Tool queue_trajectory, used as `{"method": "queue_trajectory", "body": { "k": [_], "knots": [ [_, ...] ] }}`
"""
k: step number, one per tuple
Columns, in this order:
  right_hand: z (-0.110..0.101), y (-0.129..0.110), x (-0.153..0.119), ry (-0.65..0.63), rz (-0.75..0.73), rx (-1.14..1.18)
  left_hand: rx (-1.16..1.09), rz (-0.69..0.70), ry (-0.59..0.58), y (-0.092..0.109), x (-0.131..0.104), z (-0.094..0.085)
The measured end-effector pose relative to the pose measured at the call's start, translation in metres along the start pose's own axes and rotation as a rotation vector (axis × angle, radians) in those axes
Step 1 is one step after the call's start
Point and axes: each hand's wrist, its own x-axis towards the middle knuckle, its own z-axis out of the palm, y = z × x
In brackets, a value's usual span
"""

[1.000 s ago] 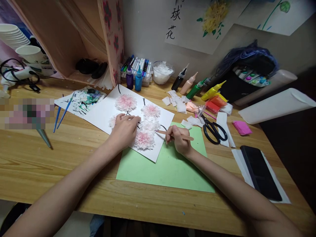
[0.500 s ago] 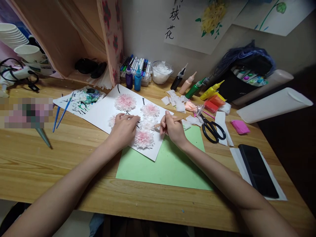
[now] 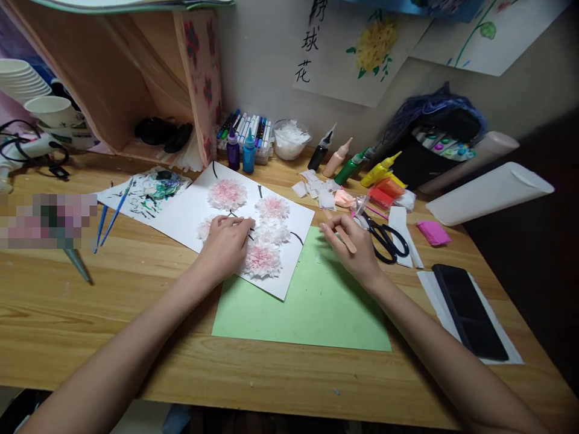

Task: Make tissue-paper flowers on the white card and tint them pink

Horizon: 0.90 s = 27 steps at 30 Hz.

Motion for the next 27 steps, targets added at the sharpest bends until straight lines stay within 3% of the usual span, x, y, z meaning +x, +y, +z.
{"method": "queue_trajectory", "body": {
  "k": [5, 9, 15, 17, 21, 24, 27],
  "knots": [
    [-0.013, 0.028, 0.003, -0.049, 0.049, -0.210, 0.013, -0.008, -0.029, 0.001, 0.000, -0.001],
    [-0.012, 0.033, 0.002, -0.039, 0.015, -0.271, 0.000, -0.017, -0.006, 0.003, 0.000, -0.001],
    [-0.018, 0.013, 0.009, 0.094, 0.030, -0.026, 0.022, -0.012, 0.022, 0.008, 0.003, 0.003],
    [-0.016, 0.000, 0.010, 0.018, 0.035, 0.176, 0.027, -0.009, 0.035, 0.010, 0.003, 0.005],
    [0.000, -0.023, 0.014, -0.265, 0.013, 0.475, 0.043, -0.014, 0.035, 0.011, 0.003, 0.006],
    [0.018, -0.028, 0.018, -0.380, -0.053, 0.509, 0.041, -0.029, 0.025, 0.011, 0.003, 0.006],
    [0.034, -0.028, 0.023, -0.363, -0.163, 0.385, 0.035, -0.028, 0.032, 0.011, 0.003, 0.005]
  ]
}}
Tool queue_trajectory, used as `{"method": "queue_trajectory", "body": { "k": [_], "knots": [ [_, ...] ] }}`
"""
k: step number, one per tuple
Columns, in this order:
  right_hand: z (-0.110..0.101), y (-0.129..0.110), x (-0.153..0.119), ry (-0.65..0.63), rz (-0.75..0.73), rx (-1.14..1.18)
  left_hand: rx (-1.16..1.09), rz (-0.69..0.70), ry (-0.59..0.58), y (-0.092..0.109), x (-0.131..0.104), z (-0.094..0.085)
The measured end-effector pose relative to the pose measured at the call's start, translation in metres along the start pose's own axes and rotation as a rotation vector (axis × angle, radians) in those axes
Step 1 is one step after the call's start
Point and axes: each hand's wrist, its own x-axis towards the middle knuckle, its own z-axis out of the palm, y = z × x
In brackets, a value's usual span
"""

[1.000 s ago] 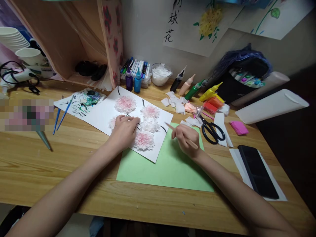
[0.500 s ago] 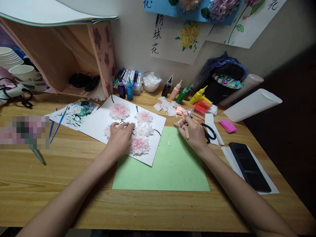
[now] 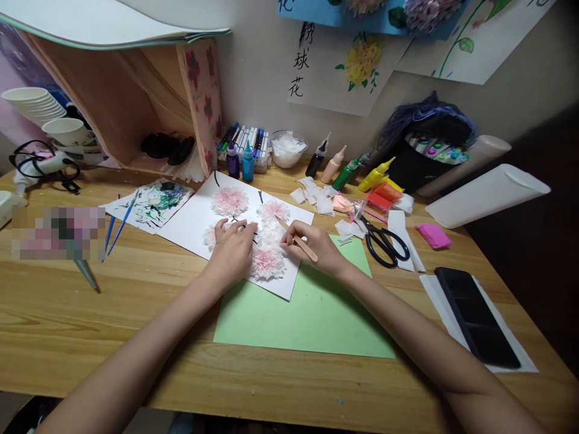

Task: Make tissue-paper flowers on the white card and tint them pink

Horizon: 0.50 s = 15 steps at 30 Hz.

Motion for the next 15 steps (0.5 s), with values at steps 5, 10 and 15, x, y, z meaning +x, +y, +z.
{"method": "queue_trajectory", "body": {
  "k": [5, 10, 15],
  "knots": [
    [0.008, 0.002, 0.006, 0.087, -0.156, -0.290, 0.006, 0.002, 0.010, -0.001, 0.000, 0.001],
    [-0.003, -0.007, -0.006, 0.164, -0.206, -0.247, -0.001, 0.000, 0.004, -0.002, 0.000, 0.002],
    [-0.011, -0.010, -0.020, 0.030, -0.219, -0.060, -0.003, 0.000, 0.010, -0.002, 0.000, 0.003]
  ]
}}
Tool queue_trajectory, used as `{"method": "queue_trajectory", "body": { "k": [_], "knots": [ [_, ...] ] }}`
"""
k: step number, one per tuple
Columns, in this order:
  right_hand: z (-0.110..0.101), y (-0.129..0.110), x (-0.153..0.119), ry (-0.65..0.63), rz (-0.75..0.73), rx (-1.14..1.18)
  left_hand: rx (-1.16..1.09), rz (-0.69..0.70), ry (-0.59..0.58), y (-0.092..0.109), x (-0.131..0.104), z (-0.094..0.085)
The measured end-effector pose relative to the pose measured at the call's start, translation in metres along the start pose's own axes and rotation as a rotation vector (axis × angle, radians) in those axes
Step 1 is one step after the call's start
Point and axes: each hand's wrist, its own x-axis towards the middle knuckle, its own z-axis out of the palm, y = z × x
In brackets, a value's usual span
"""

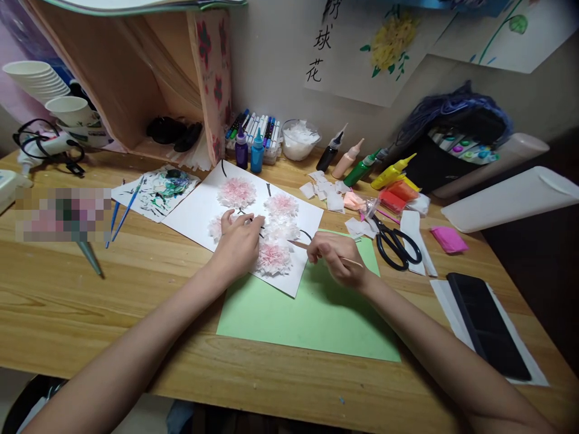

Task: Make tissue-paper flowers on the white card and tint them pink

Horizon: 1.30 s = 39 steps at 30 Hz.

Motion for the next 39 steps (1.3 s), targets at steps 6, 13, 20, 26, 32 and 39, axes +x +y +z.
{"method": "queue_trajectory", "body": {
  "k": [6, 13, 20, 26, 32, 39],
  "knots": [
    [0.010, 0.009, 0.003, -0.061, -0.006, -0.062, -0.009, 0.002, 0.004, -0.001, 0.000, 0.002],
    [0.020, 0.012, 0.008, 0.019, 0.089, -0.027, -0.018, 0.002, 0.004, -0.001, 0.000, 0.001],
    [0.028, 0.011, 0.005, 0.167, 0.446, 0.254, -0.012, 0.000, -0.005, 0.000, 0.000, 0.001],
    [0.023, 0.014, -0.007, 0.188, 0.228, 0.140, -0.024, 0.000, -0.009, 0.000, 0.000, 0.000],
    [0.024, 0.015, -0.001, 0.083, 0.104, 0.008, -0.020, 0.000, -0.007, 0.000, -0.001, 0.000],
    [0.031, 0.013, 0.011, 0.167, 0.233, 0.092, -0.016, -0.003, -0.014, 0.000, 0.000, 0.000]
  ]
}}
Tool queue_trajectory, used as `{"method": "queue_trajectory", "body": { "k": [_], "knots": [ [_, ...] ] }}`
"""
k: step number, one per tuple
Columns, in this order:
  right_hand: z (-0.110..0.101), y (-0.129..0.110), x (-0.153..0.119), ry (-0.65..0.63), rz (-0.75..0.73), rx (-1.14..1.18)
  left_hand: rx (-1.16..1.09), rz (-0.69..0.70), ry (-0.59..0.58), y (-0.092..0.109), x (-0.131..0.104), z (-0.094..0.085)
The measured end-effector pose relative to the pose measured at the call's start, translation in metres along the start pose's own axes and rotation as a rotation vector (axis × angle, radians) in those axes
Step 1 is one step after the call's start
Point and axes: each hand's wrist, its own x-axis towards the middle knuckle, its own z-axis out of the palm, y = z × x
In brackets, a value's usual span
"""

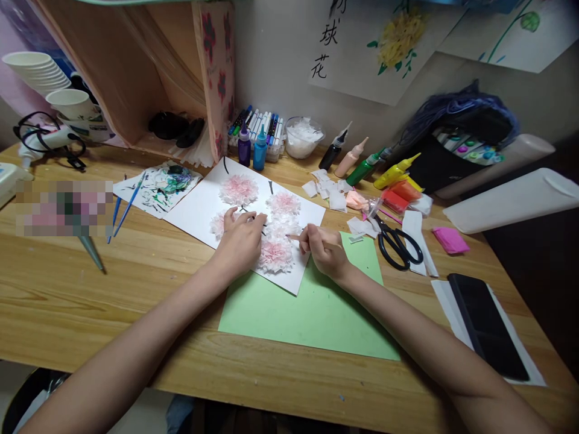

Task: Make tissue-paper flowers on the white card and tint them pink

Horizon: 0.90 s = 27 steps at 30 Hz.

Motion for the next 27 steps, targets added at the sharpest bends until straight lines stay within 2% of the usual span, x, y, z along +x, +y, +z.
{"method": "queue_trajectory", "body": {
  "k": [3, 5, 12, 18, 20, 25, 27],
  "knots": [
    [0.001, -0.003, 0.004, 0.055, 0.207, 0.162, 0.004, 0.000, -0.003, 0.000, 0.000, 0.000],
    [-0.001, -0.003, 0.004, 0.050, 0.249, 0.231, 0.006, -0.002, -0.005, 0.000, 0.000, 0.000],
    [-0.012, 0.002, -0.015, 0.048, -0.027, 0.041, 0.000, -0.004, -0.007, 0.000, 0.000, 0.001],
    [-0.006, 0.000, -0.012, -0.006, -0.180, -0.111, 0.016, 0.002, 0.007, -0.001, 0.000, 0.003],
    [-0.002, -0.001, -0.008, 0.023, -0.119, -0.093, 0.020, 0.002, 0.004, -0.001, 0.000, 0.003],
    [0.000, -0.003, 0.004, 0.095, 0.270, 0.179, 0.021, -0.003, -0.003, -0.001, 0.000, 0.002],
    [-0.004, -0.004, 0.005, 0.081, 0.304, 0.230, 0.017, -0.005, -0.004, 0.000, 0.000, 0.001]
  ]
}}
